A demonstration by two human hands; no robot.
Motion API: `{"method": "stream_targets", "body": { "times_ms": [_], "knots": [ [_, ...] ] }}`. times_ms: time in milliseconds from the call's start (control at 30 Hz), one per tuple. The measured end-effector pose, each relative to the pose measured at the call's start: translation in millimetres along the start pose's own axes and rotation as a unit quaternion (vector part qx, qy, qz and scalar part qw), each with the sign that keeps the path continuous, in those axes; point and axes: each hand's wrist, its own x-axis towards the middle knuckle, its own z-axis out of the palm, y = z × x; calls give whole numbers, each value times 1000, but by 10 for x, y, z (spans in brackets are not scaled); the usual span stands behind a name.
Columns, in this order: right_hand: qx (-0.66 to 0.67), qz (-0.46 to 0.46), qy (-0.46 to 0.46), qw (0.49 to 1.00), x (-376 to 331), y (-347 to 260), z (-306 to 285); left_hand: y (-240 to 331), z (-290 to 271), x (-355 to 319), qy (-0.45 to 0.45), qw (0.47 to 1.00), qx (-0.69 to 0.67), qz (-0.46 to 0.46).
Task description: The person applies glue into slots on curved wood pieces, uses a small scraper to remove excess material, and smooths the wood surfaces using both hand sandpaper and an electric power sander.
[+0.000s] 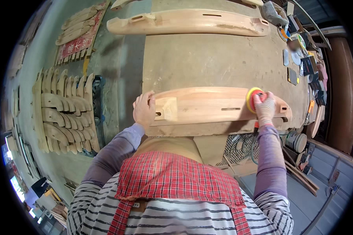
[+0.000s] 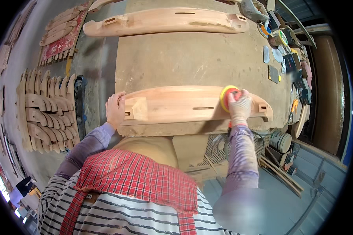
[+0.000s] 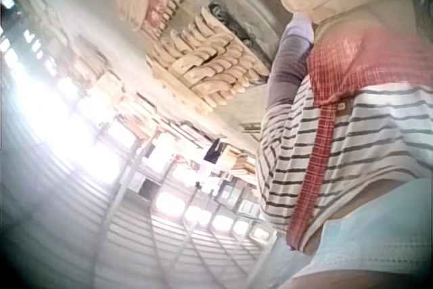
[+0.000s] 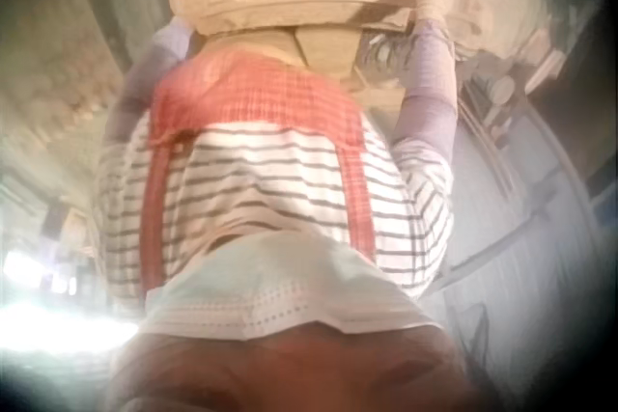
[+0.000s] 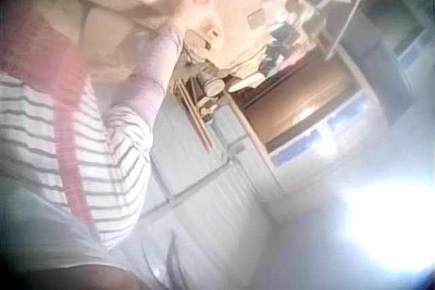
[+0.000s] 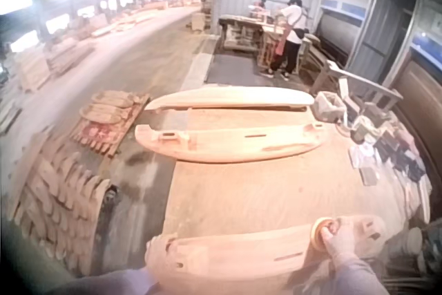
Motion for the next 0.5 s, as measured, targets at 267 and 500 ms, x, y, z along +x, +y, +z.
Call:
{"method": "stream_targets", "body": {
  "times_ms": [267,500],
  "knots": [
    [-12,-35,-76,996,267,-550,12,87,24,-44,56,998,16,28],
    [20,-297,-286,911,-752,-2622,151,70,147,-16,104,994,40,-7]
  ]
}}
